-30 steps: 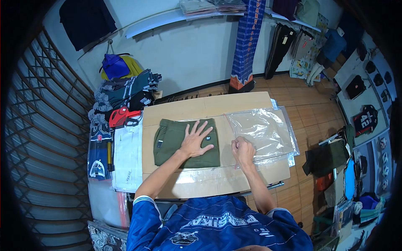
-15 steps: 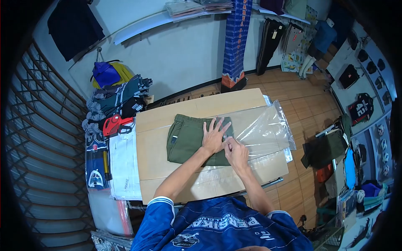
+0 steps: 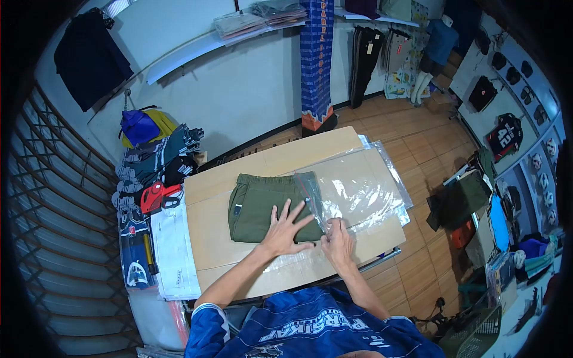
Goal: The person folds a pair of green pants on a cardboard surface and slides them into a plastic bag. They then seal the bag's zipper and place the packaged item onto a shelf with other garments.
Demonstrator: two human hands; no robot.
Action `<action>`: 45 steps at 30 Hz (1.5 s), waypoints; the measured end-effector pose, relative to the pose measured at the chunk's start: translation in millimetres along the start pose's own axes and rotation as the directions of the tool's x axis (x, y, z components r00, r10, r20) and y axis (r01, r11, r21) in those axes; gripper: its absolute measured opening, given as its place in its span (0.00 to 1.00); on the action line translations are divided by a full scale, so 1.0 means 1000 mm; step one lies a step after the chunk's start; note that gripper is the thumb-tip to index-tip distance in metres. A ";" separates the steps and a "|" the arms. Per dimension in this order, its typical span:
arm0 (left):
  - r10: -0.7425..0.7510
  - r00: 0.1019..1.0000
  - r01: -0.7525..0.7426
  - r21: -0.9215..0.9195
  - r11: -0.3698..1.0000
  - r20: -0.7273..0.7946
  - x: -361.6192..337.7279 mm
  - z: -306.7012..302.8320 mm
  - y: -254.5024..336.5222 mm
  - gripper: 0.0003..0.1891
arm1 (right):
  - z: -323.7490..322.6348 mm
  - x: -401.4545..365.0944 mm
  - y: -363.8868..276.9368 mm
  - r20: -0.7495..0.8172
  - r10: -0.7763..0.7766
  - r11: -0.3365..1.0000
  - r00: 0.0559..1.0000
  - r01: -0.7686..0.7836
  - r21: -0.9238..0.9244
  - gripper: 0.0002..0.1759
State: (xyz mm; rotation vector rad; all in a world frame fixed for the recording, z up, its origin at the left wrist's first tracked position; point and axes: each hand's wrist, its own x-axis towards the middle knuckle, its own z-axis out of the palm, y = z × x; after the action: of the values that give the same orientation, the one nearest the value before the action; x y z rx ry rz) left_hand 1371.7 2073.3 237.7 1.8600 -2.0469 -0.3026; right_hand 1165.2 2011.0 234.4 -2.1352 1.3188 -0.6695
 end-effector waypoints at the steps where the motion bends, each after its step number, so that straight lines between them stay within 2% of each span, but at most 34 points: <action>1: 0.011 0.999 -0.014 0.061 0.998 0.039 -0.009 0.005 -0.001 0.40 | 0.001 -0.002 0.002 0.001 0.008 1.000 1.000 -0.008 -0.009 0.23; 2: 0.016 0.997 -0.025 0.122 0.992 0.074 -0.015 0.008 -0.003 0.41 | 0.002 -0.003 0.002 0.005 0.011 1.000 1.000 -0.011 -0.018 0.24; 5: -0.036 0.999 0.039 0.186 0.982 -0.020 -0.008 0.030 -0.012 0.44 | 0.010 -0.005 0.007 0.005 -0.004 1.000 1.000 0.004 -0.019 0.24; 8: -0.099 0.994 0.107 0.149 0.983 -0.056 0.004 0.032 0.002 0.42 | 0.014 -0.003 0.002 0.018 0.023 1.000 1.000 -0.022 -0.008 0.22; 11: -0.083 0.996 0.084 0.018 0.996 -0.035 0.004 0.032 0.005 0.38 | 0.006 -0.001 -0.014 -0.001 0.035 0.998 0.999 -0.035 0.045 0.17; 13: -0.097 0.990 0.070 -0.237 0.969 -0.105 0.001 0.013 0.001 0.36 | 0.008 0.000 -0.010 -0.004 0.032 0.999 0.999 -0.031 0.035 0.13; 15: -0.146 0.969 0.039 -0.463 0.885 -0.198 -0.008 0.004 -0.021 0.38 | 0.006 0.001 -0.007 -0.025 0.024 0.999 0.999 -0.023 0.031 0.10; 17: -0.272 0.927 0.261 -0.079 0.962 -0.259 -0.022 -0.021 -0.035 0.38 | 0.000 0.001 -0.008 -0.056 0.005 0.999 0.998 -0.003 0.032 0.08; 19: -0.512 0.774 0.560 0.028 0.828 -0.372 -0.031 -0.025 -0.046 0.40 | -0.002 0.002 -0.007 -0.074 0.000 0.999 0.997 0.003 0.045 0.08; 20: -0.644 0.718 0.665 -0.013 0.747 -0.264 -0.034 -0.029 -0.049 0.41 | -0.003 0.002 -0.007 -0.082 -0.005 0.999 0.997 0.010 0.053 0.08; 23: -0.572 0.750 0.594 -0.043 0.804 -0.333 -0.044 0.003 -0.063 0.43 | -0.003 0.002 -0.008 -0.088 -0.009 0.995 0.996 0.017 0.093 0.08; 24: -0.598 0.744 0.608 -0.071 0.791 -0.298 -0.041 0.003 -0.054 0.43 | -0.002 0.003 -0.008 -0.095 -0.025 0.994 0.995 0.035 0.100 0.08; 27: -0.598 0.736 0.561 -0.208 0.801 -0.319 -0.029 0.018 -0.028 0.41 | -0.001 0.003 -0.010 -0.080 -0.055 0.988 0.995 0.066 0.141 0.08; 29: -0.554 0.790 0.479 -0.301 0.825 -0.263 -0.022 0.029 -0.017 0.40 | -0.003 0.003 -0.010 -0.032 -0.044 0.979 0.999 0.049 0.195 0.07; 31: -0.469 0.874 0.335 -0.540 0.773 -0.130 -0.017 0.011 -0.004 0.45 | -0.011 0.003 -0.010 -0.011 -0.043 0.971 0.999 0.045 0.235 0.07; 34: -0.279 0.960 0.235 -0.513 0.826 -0.010 -0.013 -0.020 -0.002 0.54 | -0.023 0.008 0.003 -0.034 -0.020 0.954 0.999 0.029 0.300 0.08; 37: -0.304 0.941 0.310 -0.025 0.950 0.146 -0.008 -0.010 -0.010 0.64 | -0.039 0.014 0.030 -0.079 0.065 0.928 0.995 -0.031 0.371 0.07; 38: -0.296 0.947 0.299 -0.012 0.954 0.126 -0.006 0.001 -0.014 0.66 | -0.045 0.017 0.041 -0.091 0.102 0.917 0.991 -0.058 0.395 0.07; 45: -0.253 0.966 0.251 0.038 0.967 0.058 0.037 0.033 0.014 0.66 | -0.105 0.049 0.119 -0.269 0.183 0.945 0.946 -0.094 0.315 0.07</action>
State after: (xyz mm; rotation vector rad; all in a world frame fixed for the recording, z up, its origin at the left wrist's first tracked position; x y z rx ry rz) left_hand 1343.6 2035.8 217.6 2.1583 -1.8618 -0.4020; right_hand 1039.6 1902.4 238.7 -1.7286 1.4034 -1.0860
